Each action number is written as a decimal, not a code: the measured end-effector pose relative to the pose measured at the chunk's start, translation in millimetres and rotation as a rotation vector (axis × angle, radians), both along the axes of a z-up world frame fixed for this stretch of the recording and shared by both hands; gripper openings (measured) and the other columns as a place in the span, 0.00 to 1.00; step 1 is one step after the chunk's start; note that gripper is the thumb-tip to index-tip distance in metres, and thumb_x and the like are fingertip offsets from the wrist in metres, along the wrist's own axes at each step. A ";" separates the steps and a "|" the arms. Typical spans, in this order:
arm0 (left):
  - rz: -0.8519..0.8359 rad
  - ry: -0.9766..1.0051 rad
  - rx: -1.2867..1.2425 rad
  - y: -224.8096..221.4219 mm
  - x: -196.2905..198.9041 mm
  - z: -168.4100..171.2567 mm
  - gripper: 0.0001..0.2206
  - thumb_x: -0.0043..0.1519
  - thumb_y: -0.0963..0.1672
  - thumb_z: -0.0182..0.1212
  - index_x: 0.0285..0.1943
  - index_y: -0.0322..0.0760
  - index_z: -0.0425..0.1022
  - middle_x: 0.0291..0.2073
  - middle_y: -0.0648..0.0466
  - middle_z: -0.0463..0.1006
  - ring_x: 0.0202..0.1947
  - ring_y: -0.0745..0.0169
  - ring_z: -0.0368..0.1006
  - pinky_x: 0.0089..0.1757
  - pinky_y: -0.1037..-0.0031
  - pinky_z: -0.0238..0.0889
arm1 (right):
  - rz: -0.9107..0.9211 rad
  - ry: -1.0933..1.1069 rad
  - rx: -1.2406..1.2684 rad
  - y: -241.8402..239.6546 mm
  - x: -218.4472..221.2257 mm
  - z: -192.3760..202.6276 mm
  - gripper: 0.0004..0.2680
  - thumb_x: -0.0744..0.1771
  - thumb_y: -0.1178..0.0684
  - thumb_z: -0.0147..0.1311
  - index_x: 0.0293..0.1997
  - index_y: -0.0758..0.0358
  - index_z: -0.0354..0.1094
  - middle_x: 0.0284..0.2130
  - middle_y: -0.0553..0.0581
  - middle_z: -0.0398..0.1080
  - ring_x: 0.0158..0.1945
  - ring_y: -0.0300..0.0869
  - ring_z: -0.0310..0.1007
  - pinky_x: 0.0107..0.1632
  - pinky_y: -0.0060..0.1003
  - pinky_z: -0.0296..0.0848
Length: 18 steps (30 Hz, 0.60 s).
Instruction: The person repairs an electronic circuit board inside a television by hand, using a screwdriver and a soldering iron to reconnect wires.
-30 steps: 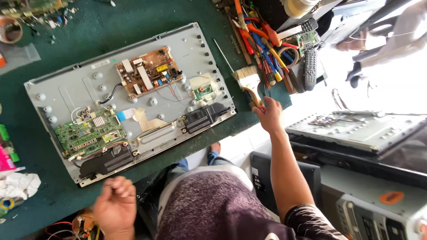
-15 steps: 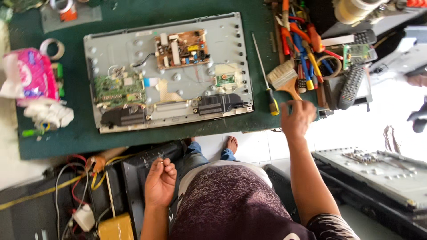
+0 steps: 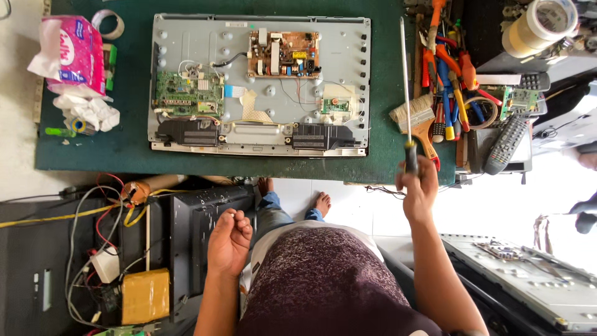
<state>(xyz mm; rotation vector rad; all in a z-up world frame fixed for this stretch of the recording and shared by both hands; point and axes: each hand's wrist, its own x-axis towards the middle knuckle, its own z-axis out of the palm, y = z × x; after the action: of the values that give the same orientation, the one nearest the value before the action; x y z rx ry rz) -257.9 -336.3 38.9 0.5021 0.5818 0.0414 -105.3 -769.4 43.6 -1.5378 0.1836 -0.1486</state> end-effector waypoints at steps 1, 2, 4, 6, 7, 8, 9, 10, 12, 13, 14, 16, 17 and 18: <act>0.005 0.004 -0.005 1.6 0.0 -4.5 0.05 0.72 0.43 0.59 0.52 0.37 0.74 0.43 0.50 0.73 0.40 0.62 0.68 0.42 0.77 0.68 | 0.005 0.004 -0.005 -4.4 -12.5 -3.8 0.11 0.66 0.64 0.45 0.54 0.67 0.58 0.40 0.63 0.70 0.25 0.41 0.64 0.28 0.37 0.63; 0.019 0.007 0.033 3.0 0.2 -9.5 0.07 0.74 0.44 0.57 0.54 0.36 0.74 0.44 0.50 0.74 0.41 0.62 0.69 0.44 0.77 0.69 | 0.009 -0.009 -0.102 -9.0 -24.8 -8.0 0.13 0.65 0.61 0.51 0.56 0.69 0.65 0.37 0.65 0.72 0.27 0.43 0.67 0.31 0.38 0.66; 0.030 0.018 0.063 2.1 4.5 -12.0 0.09 0.76 0.45 0.54 0.55 0.36 0.74 0.44 0.50 0.74 0.42 0.62 0.71 0.45 0.76 0.71 | 0.011 -0.016 -0.208 -13.1 -47.1 -0.7 0.16 0.65 0.59 0.57 0.58 0.72 0.72 0.35 0.67 0.74 0.29 0.45 0.70 0.33 0.39 0.69; 0.017 0.058 0.096 2.5 13.2 -4.9 0.10 0.76 0.46 0.54 0.56 0.36 0.75 0.44 0.50 0.78 0.43 0.62 0.75 0.45 0.78 0.74 | 0.173 0.071 -0.336 -5.7 -62.4 19.9 0.11 0.65 0.49 0.68 0.45 0.66 0.83 0.24 0.62 0.79 0.22 0.41 0.70 0.28 0.37 0.70; 0.016 0.061 0.094 3.6 17.2 -4.4 0.10 0.76 0.46 0.54 0.56 0.36 0.75 0.44 0.50 0.78 0.43 0.62 0.75 0.45 0.78 0.74 | 0.172 0.074 -0.337 7.3 -62.0 40.2 0.11 0.65 0.49 0.68 0.45 0.66 0.83 0.24 0.62 0.79 0.22 0.41 0.70 0.28 0.37 0.70; 0.003 0.065 0.103 4.6 21.6 -3.7 0.09 0.76 0.46 0.55 0.55 0.36 0.75 0.44 0.49 0.80 0.43 0.62 0.77 0.45 0.78 0.75 | 0.307 0.069 -0.300 20.3 -61.2 60.6 0.12 0.64 0.48 0.70 0.44 0.66 0.84 0.25 0.63 0.81 0.23 0.40 0.72 0.28 0.36 0.72; -0.013 0.068 0.112 6.1 27.1 -2.6 0.09 0.75 0.46 0.56 0.55 0.36 0.75 0.44 0.49 0.81 0.43 0.61 0.78 0.44 0.78 0.77 | 0.438 0.064 -0.261 33.6 -60.4 81.3 0.13 0.62 0.47 0.73 0.44 0.65 0.86 0.26 0.64 0.84 0.24 0.40 0.75 0.28 0.35 0.74; -0.017 0.071 0.111 9.7 32.1 -3.0 0.09 0.75 0.46 0.56 0.55 0.36 0.75 0.44 0.49 0.81 0.43 0.61 0.78 0.44 0.78 0.77 | 0.435 0.068 -0.262 33.6 -61.5 76.7 0.13 0.62 0.47 0.73 0.44 0.65 0.86 0.26 0.64 0.84 0.24 0.40 0.75 0.28 0.35 0.74; -0.030 0.050 0.080 16.7 43.3 -5.1 0.09 0.75 0.45 0.55 0.54 0.33 0.75 0.43 0.45 0.80 0.42 0.57 0.80 0.43 0.74 0.80 | 0.539 -0.029 -0.308 33.6 -65.3 68.1 0.11 0.61 0.49 0.74 0.42 0.63 0.87 0.28 0.64 0.84 0.24 0.46 0.79 0.26 0.39 0.74; -0.039 0.052 0.074 20.5 48.3 -3.8 0.09 0.75 0.45 0.55 0.54 0.33 0.75 0.43 0.45 0.80 0.42 0.57 0.80 0.43 0.74 0.80 | 0.531 -0.024 -0.314 37.0 -63.6 66.8 0.11 0.61 0.49 0.74 0.42 0.63 0.87 0.28 0.64 0.84 0.24 0.46 0.79 0.26 0.39 0.74; -0.049 0.055 0.098 24.6 53.9 -2.9 0.08 0.75 0.44 0.55 0.53 0.33 0.75 0.43 0.45 0.80 0.42 0.57 0.80 0.44 0.74 0.81 | 0.529 -0.030 -0.325 40.7 -61.5 65.0 0.11 0.61 0.50 0.74 0.43 0.63 0.86 0.29 0.63 0.83 0.25 0.47 0.80 0.28 0.40 0.76; -0.069 0.070 0.110 34.7 61.1 -3.6 0.08 0.75 0.44 0.56 0.53 0.34 0.75 0.43 0.45 0.80 0.43 0.57 0.80 0.45 0.74 0.81 | 0.520 -0.020 -0.343 47.8 -58.9 65.9 0.11 0.61 0.51 0.74 0.44 0.63 0.86 0.29 0.63 0.83 0.26 0.47 0.81 0.30 0.40 0.78; -0.081 0.084 0.140 42.0 65.2 -5.0 0.08 0.75 0.45 0.56 0.53 0.34 0.75 0.43 0.45 0.81 0.42 0.57 0.82 0.44 0.74 0.82 | 0.516 -0.009 -0.366 52.4 -56.0 67.5 0.11 0.62 0.50 0.74 0.44 0.63 0.86 0.29 0.63 0.82 0.26 0.49 0.81 0.30 0.41 0.77; -0.093 0.098 0.170 49.9 69.6 -6.6 0.09 0.75 0.45 0.56 0.53 0.34 0.75 0.43 0.45 0.82 0.42 0.57 0.83 0.43 0.74 0.83 | 0.513 0.001 -0.389 57.5 -52.8 69.0 0.11 0.63 0.49 0.73 0.44 0.63 0.86 0.28 0.64 0.82 0.26 0.51 0.81 0.31 0.43 0.77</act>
<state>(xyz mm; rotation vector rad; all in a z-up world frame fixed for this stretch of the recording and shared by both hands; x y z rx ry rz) -188.3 -286.4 32.3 0.6984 0.6533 -0.0224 -158.1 -711.9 112.6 -1.9214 -0.2557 0.2369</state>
